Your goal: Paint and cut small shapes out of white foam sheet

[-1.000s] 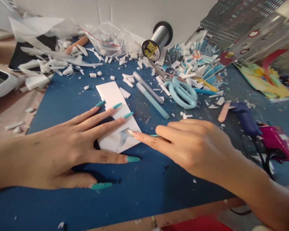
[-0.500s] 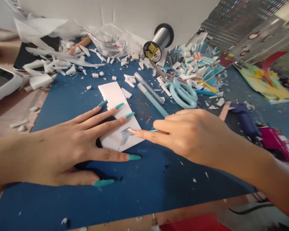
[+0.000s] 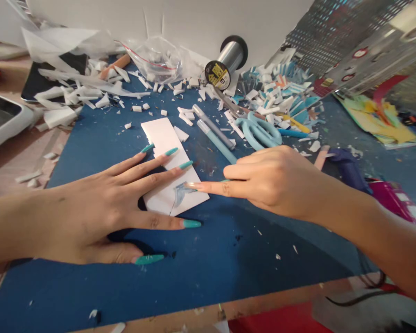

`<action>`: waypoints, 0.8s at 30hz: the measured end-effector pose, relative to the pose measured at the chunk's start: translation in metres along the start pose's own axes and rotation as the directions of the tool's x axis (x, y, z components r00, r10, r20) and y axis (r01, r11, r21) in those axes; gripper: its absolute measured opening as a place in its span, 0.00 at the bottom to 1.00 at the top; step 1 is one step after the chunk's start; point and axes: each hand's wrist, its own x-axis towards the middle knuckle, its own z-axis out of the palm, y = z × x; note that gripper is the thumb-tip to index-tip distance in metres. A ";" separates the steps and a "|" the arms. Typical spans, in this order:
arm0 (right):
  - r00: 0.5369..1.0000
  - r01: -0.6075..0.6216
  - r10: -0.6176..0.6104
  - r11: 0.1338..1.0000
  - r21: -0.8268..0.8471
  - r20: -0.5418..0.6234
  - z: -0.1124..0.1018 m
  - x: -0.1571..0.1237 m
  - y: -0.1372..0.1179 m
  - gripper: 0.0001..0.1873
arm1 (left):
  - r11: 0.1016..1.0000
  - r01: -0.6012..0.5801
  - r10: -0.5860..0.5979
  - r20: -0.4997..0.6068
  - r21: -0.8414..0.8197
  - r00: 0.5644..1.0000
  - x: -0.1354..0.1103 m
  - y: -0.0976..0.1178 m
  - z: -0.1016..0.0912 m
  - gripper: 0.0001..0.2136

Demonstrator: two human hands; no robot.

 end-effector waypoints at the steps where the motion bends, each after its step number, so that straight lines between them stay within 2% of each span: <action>1: 1.000 0.002 -0.002 1.000 0.004 0.006 0.001 0.000 0.001 0.26 | 1.000 -0.004 0.004 0.003 -0.003 1.000 0.000 0.000 0.000 0.30; 6: 0.994 0.000 -0.002 1.000 0.011 0.112 0.000 0.002 0.002 0.26 | 1.000 -0.010 0.010 0.012 0.003 1.000 0.000 -0.001 0.000 0.31; 11: 0.998 -0.007 0.006 1.000 0.019 0.066 -0.002 0.003 0.003 0.27 | 1.000 -0.005 0.005 0.005 -0.011 1.000 0.000 -0.001 0.001 0.30; 18: 0.992 -0.007 0.003 0.999 0.035 0.126 -0.005 0.005 0.003 0.28 | 1.000 -0.010 0.009 0.011 0.010 1.000 0.000 -0.001 0.000 0.31; 24: 0.994 0.002 -0.011 0.997 0.078 0.113 -0.003 0.005 0.007 0.29 | 0.998 -0.029 0.029 0.010 0.047 1.000 0.000 -0.001 0.001 0.31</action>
